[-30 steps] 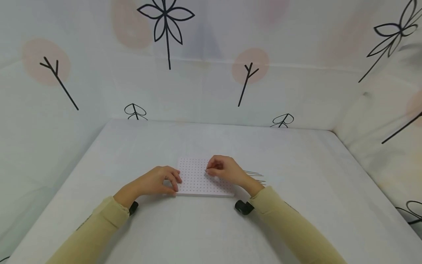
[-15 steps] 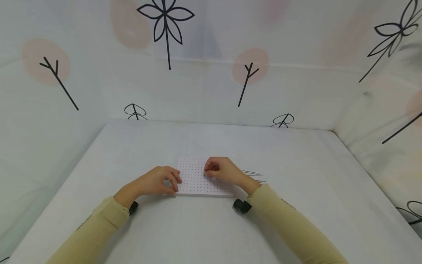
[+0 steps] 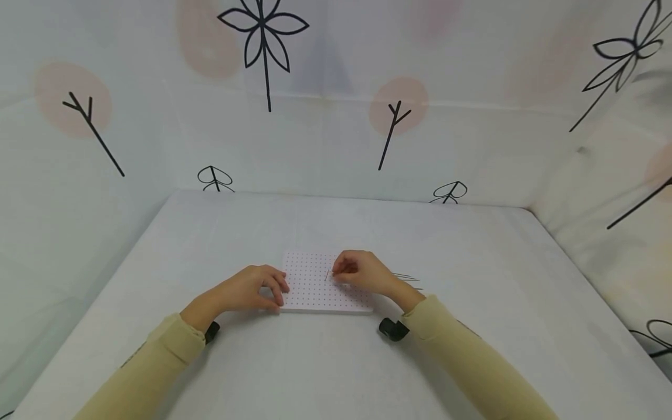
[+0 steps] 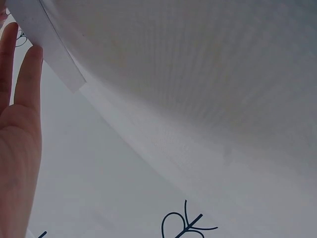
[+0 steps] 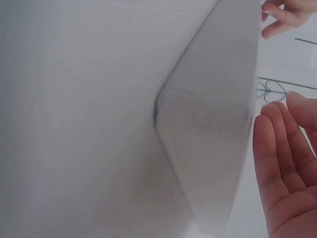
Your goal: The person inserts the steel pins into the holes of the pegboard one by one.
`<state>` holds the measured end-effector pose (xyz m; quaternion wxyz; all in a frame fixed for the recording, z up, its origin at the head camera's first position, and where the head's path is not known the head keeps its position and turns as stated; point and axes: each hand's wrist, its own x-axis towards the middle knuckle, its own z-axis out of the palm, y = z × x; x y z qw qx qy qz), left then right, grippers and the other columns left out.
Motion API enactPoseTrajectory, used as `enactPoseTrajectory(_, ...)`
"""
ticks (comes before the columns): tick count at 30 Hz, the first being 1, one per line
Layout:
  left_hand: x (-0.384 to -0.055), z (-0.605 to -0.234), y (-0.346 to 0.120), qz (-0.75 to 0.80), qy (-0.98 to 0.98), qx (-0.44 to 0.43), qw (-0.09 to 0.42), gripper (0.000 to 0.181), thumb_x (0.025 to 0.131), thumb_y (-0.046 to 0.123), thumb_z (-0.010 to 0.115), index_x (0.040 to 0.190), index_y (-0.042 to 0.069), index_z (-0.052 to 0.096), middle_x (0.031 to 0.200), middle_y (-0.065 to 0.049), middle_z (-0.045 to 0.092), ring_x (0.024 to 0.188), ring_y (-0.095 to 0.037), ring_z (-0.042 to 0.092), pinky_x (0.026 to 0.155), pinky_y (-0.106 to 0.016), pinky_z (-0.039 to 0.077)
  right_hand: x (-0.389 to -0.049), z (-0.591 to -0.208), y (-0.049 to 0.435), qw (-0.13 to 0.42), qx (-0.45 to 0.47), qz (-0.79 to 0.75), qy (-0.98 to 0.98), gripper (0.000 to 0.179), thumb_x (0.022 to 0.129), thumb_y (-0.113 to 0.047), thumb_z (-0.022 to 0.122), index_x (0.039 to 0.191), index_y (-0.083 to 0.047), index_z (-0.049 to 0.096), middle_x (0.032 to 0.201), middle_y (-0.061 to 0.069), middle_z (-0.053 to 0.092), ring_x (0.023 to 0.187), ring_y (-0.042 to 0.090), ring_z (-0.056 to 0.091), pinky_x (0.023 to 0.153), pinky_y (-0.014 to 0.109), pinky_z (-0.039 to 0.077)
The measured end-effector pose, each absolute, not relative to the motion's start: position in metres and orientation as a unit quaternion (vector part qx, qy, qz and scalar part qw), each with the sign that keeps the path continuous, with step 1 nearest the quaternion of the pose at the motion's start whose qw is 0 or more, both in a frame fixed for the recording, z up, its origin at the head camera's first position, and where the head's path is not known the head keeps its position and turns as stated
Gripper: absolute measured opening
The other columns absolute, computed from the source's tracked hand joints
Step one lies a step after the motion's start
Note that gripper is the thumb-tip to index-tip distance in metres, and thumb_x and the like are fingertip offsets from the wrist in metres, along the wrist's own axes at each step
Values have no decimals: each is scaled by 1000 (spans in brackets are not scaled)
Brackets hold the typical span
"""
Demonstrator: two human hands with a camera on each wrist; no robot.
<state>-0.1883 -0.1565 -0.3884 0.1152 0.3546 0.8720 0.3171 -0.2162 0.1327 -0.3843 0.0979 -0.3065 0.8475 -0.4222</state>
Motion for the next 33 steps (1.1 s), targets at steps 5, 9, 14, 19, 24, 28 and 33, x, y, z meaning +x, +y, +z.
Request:
enactPoseTrajectory(5,-188,-389,-157,319,873,351,118,12,72,14,80,73,22,72,103,8,62,121,-28,47,100,-48,36,-214,-384,140,97,-291,-429,849,10,83,0,66,90,-6,62,89,1,64,84,14,61,80,28,50)
enactPoseTrajectory(9,-186,-389,-157,325,870,350,121,11,72,14,80,73,21,72,102,7,62,121,-28,47,100,-48,36,-211,-383,146,97,-282,-435,850,10,84,1,66,90,-6,62,89,1,64,85,14,61,80,27,50)
enactPoseTrajectory(14,-185,-389,-157,325,870,350,121,11,73,13,80,73,21,72,103,7,62,120,-29,47,100,-49,36,-207,-381,155,85,-275,-442,850,10,83,0,67,90,-6,63,89,1,64,85,15,61,79,28,51)
enactPoseTrajectory(19,-185,-389,-157,325,870,349,120,12,72,13,80,73,22,72,103,7,62,120,-29,47,99,-49,37,-205,-377,165,72,-266,-443,853,11,82,-1,69,89,-7,63,89,1,64,84,15,61,78,28,51)
enactPoseTrajectory(24,-186,-390,-157,323,872,348,117,12,72,14,80,74,23,72,103,7,62,121,-28,47,99,-48,37,-205,-376,174,71,-254,-443,857,11,82,-2,69,89,-8,63,89,1,64,84,16,61,76,27,51)
enactPoseTrajectory(28,-186,-390,-158,323,871,351,114,12,72,13,80,73,22,72,103,7,62,120,-28,48,99,-48,37,-203,-375,181,67,-246,-439,862,10,83,-3,68,90,-8,63,90,1,64,84,16,61,76,28,51)
enactPoseTrajectory(33,-186,-390,-157,323,870,354,118,11,73,13,80,74,21,72,103,7,62,120,-29,47,99,-48,37,-202,-375,189,59,-237,-429,870,9,83,-4,69,89,-8,64,89,0,64,85,15,61,78,27,51)
